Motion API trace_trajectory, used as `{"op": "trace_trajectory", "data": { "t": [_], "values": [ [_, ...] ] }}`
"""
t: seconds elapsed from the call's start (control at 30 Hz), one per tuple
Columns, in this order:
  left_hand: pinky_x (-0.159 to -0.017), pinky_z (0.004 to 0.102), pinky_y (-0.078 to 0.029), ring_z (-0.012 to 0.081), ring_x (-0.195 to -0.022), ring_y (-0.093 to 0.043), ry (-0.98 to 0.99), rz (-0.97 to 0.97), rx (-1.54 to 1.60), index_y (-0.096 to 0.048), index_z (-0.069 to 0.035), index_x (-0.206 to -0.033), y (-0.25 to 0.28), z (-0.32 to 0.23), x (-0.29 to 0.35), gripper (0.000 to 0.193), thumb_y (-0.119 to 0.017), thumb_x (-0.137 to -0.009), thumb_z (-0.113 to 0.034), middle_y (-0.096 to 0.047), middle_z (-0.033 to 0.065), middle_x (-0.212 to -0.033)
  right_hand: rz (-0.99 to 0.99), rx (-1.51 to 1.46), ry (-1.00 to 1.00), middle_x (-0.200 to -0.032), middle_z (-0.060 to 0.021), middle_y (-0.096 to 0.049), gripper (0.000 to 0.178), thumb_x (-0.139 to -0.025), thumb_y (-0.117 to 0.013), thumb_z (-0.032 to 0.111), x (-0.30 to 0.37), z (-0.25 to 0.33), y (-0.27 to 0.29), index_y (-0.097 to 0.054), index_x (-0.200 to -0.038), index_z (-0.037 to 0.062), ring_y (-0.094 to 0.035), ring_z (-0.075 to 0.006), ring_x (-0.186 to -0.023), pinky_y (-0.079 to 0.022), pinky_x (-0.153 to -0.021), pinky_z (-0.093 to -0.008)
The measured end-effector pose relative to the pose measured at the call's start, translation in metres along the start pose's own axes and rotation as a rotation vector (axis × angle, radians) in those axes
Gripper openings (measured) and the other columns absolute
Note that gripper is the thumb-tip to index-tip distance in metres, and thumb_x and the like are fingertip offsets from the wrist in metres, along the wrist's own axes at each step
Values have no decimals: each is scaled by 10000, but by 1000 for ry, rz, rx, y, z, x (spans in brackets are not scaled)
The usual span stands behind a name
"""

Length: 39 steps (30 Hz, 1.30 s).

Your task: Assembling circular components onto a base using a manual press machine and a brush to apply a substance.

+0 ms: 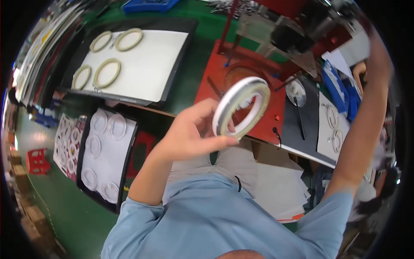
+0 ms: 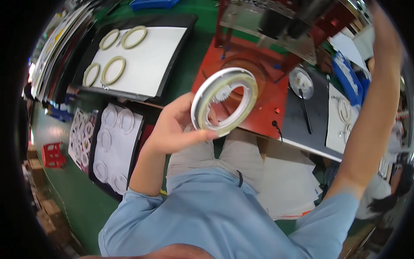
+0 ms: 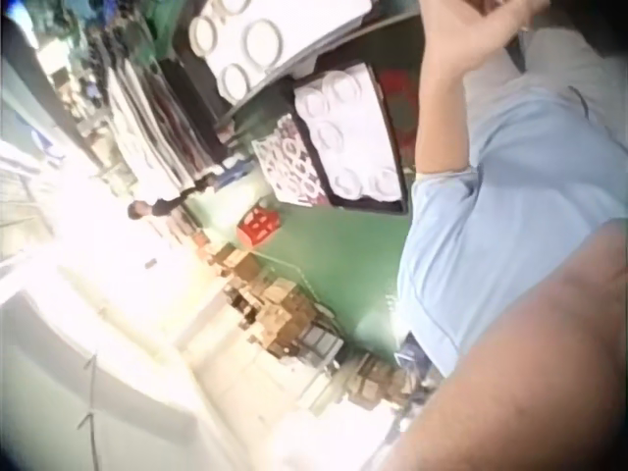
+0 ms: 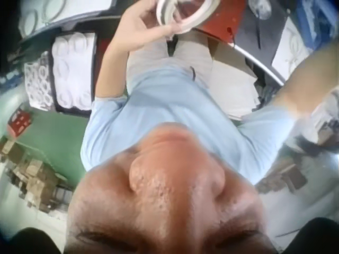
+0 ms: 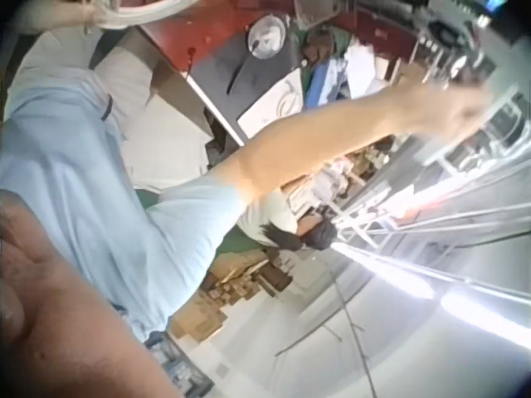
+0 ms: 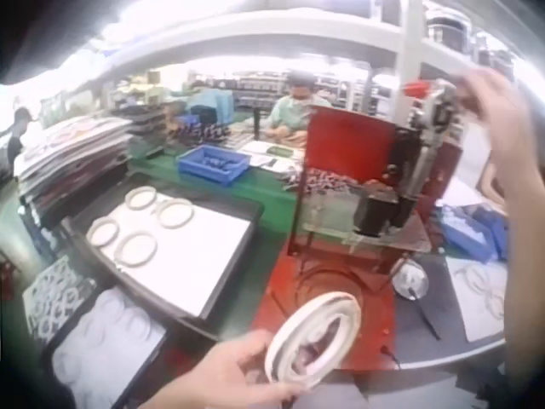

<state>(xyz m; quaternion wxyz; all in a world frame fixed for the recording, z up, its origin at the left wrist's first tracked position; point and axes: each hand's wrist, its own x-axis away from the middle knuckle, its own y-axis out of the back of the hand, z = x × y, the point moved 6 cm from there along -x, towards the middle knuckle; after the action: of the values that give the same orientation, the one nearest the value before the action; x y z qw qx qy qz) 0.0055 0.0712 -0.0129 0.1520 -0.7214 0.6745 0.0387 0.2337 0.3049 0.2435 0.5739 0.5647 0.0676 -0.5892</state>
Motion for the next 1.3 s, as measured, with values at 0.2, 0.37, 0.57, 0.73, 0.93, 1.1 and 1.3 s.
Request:
{"op": "trace_trajectory", "data": {
  "t": [0.2,0.37,0.57,0.73,0.93,1.1,1.3],
  "values": [
    [-652,231,-522,68,-774,-658,-248,-152,-241,-729,-26,-1164,-5,2,18,445,-967,-797,-108,-756,37,-1042,172,-516,383,-861,-152,-740,133,-997,-616,8,178,45,-27,-712,-916,-37,-662,-215,-699,-491,-602,-315],
    [-951,322,-581,163,-1069,-711,-181,-235,174,-671,35,-1217,-12,12,11,354,-854,-915,11,-737,101,-1168,549,-344,169,-1004,-116,-768,188,-870,-826,141,268,55,-92,-761,-1011,36,-726,-311,-884,-559,-791,-415],
    [-939,317,-586,172,-1058,-722,-59,-351,343,-652,33,-1257,-21,41,9,325,-789,-963,20,-752,109,-1155,508,-500,-25,-977,-179,-698,233,-957,-763,159,291,69,-120,-707,-1104,-12,-677,-397,-862,-532,-757,-481],
    [-650,218,-518,91,-796,-667,17,-425,346,-638,0,-1240,-17,61,12,373,-833,-987,-194,-750,123,-1123,431,-469,29,-802,-140,-664,117,-951,-755,93,292,69,-125,-708,-1008,1,-643,-354,-706,-498,-659,-455],
    [-657,234,-538,90,-774,-662,-21,-450,480,-637,-10,-1250,-18,65,9,321,-794,-1021,-171,-757,108,-1134,380,-433,65,-782,-130,-653,133,-917,-790,118,295,60,-114,-707,-943,18,-641,-333,-699,-498,-653,-445],
    [-666,243,-550,102,-784,-672,46,-327,374,-632,-2,-1260,-32,76,8,295,-769,-1027,-119,-757,113,-1140,353,-393,30,-788,-118,-659,134,-912,-794,130,299,54,-104,-713,-931,25,-639,-319,-692,-501,-653,-443],
    [-677,240,-566,100,-814,-686,100,-242,371,-634,-4,-1243,-43,84,10,280,-772,-1022,-107,-766,112,-1138,365,-727,-391,-877,-124,-729,240,-1021,-734,226,324,32,-95,-723,-942,0,-724,-240,-791,-553,-724,-368]
  ]
}}
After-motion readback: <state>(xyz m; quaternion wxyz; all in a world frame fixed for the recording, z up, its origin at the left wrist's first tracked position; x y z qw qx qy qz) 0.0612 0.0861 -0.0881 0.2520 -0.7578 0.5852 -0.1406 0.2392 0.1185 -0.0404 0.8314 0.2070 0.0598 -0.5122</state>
